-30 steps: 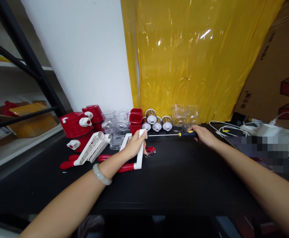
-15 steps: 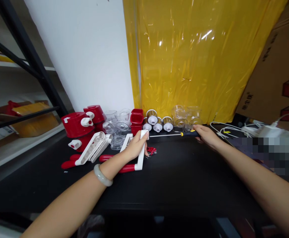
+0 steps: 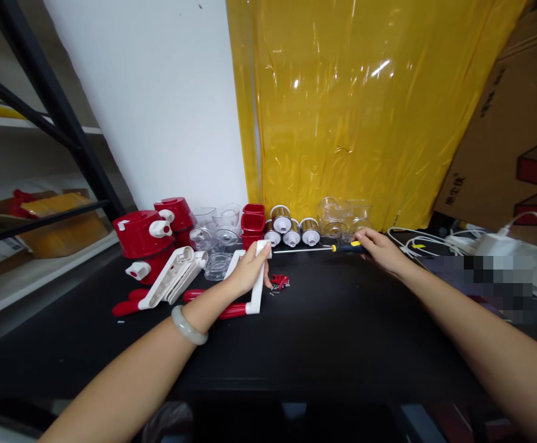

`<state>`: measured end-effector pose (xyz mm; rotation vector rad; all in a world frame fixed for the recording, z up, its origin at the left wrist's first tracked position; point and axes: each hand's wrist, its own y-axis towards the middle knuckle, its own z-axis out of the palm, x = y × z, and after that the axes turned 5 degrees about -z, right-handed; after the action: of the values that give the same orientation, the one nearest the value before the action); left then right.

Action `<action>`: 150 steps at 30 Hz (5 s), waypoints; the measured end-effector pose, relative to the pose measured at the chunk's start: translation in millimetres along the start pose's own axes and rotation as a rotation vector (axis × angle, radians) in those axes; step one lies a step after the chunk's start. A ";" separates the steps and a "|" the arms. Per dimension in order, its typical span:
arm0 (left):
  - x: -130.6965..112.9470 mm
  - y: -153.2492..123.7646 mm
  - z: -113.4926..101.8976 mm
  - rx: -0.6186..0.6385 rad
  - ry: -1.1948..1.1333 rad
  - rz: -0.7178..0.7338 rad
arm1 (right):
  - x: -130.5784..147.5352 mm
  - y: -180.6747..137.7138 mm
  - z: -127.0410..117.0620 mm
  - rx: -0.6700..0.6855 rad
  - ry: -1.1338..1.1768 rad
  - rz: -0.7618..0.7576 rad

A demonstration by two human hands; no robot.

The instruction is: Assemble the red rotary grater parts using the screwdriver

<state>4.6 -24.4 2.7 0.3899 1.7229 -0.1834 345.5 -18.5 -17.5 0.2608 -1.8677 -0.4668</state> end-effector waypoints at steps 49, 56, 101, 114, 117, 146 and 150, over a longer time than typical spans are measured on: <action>0.8 -0.6 -1.0 -0.012 0.040 0.011 | -3.0 -2.1 4.1 0.056 0.053 0.132; 4.0 2.1 -4.0 -0.017 0.030 0.027 | -7.0 0.3 3.7 0.039 0.072 0.049; 1.4 1.6 -4.7 -0.043 0.093 0.060 | 2.6 -2.4 7.3 0.091 0.185 0.218; 4.0 4.0 -7.1 -0.024 0.049 0.038 | -7.6 0.9 4.6 0.087 0.166 0.030; 3.6 4.5 -7.3 -0.021 0.029 0.041 | -9.9 2.1 2.7 0.063 0.192 0.031; -5.1 -0.5 0.7 0.023 -0.093 -0.011 | 14.1 -1.9 0.8 0.042 0.107 0.113; -5.2 0.9 -1.3 0.043 -0.097 -0.007 | 14.5 -3.4 -4.0 0.005 -0.062 -0.028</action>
<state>4.5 -24.0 8.1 0.4004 1.6274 -0.2416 344.2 -28.1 -5.5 0.2785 -1.9274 -0.4941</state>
